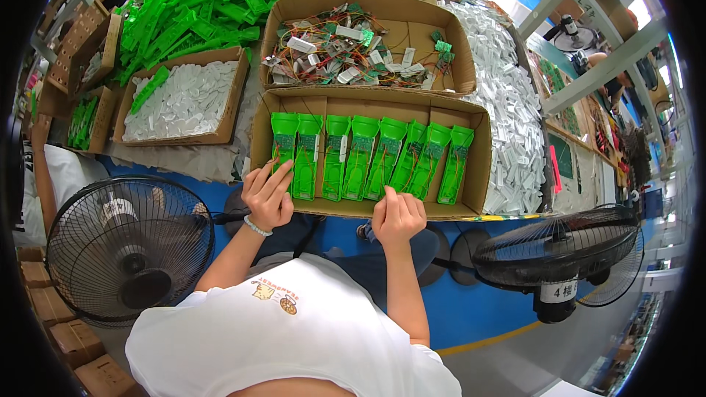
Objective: The person assembles internal electronic components into green plastic housings by hand, taking wiring and white components from cardboard boxes and inserting them into the housings.
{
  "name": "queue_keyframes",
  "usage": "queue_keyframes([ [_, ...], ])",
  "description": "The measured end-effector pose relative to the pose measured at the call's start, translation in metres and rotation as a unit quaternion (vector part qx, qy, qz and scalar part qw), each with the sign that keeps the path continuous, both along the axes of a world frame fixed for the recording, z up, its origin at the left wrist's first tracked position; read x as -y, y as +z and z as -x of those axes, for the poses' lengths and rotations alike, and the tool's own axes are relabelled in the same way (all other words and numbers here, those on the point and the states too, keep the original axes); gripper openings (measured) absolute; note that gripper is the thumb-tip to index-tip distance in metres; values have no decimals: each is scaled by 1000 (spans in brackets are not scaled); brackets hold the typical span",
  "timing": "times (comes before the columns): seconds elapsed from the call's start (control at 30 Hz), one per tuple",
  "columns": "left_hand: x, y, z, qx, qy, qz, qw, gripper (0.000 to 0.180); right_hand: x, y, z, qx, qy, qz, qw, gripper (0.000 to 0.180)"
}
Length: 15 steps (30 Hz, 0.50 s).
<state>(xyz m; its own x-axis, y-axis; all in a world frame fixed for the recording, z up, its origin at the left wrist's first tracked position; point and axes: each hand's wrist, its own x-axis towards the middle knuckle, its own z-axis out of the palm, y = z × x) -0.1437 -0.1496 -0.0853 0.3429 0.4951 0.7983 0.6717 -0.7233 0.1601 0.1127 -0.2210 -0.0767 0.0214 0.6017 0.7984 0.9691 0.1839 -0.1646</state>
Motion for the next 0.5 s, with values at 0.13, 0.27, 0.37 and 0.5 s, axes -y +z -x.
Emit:
queue_keyframes([
  [0.13,0,0,0,3,0,-1,1000,32,0,0,0,0,-1,1,1000,18],
  [0.27,0,0,0,2,-2,0,1000,32,0,0,1,0,0,2,1000,18],
  [0.37,0,-1,1,2,-2,1,1000,31,1,1,1,-2,0,3,1000,18],
  [0.5,0,0,1,3,-4,2,1000,32,0,1,1,-1,0,2,1000,17],
])
